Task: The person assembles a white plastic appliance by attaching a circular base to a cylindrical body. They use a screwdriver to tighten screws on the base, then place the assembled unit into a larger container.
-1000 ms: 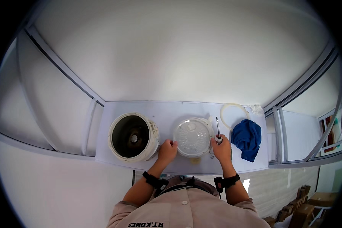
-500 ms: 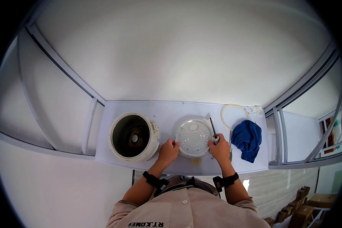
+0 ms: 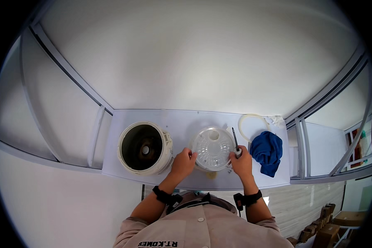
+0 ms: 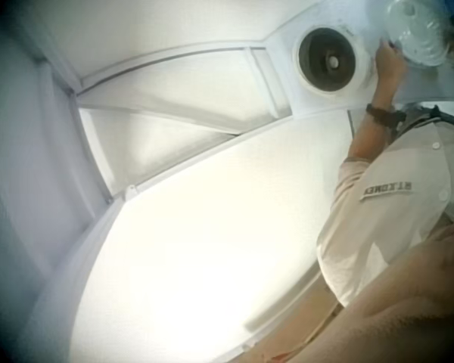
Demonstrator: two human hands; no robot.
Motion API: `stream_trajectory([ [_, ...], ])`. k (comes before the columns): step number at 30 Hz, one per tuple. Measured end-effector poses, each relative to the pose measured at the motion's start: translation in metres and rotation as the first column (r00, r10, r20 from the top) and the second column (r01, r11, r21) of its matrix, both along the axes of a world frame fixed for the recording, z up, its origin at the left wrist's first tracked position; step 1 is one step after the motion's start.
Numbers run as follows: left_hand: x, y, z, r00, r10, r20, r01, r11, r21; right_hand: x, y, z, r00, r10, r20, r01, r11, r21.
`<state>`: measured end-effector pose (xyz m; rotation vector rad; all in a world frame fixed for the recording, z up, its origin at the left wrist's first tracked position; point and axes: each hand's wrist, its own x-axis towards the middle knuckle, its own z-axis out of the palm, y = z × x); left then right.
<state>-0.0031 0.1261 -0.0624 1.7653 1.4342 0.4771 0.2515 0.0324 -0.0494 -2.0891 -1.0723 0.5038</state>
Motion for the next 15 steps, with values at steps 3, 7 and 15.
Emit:
stream_trajectory([
  [3,0.000,-0.001,0.019,1.000,-0.012,0.003,0.012,1.000,-0.009,0.002,-0.001,0.010,0.999,-0.011,-0.033,0.013,0.998,0.066],
  [7,-0.002,-0.004,0.049,0.998,-0.036,0.048,0.036,0.999,-0.002,0.004,-0.001,0.029,0.999,-0.003,-0.053,0.012,0.986,0.167],
  [15,-0.021,-0.013,0.100,0.999,-0.020,0.046,0.014,0.993,0.119,-0.011,0.004,0.080,0.992,0.038,-0.119,-0.012,0.978,0.209],
])
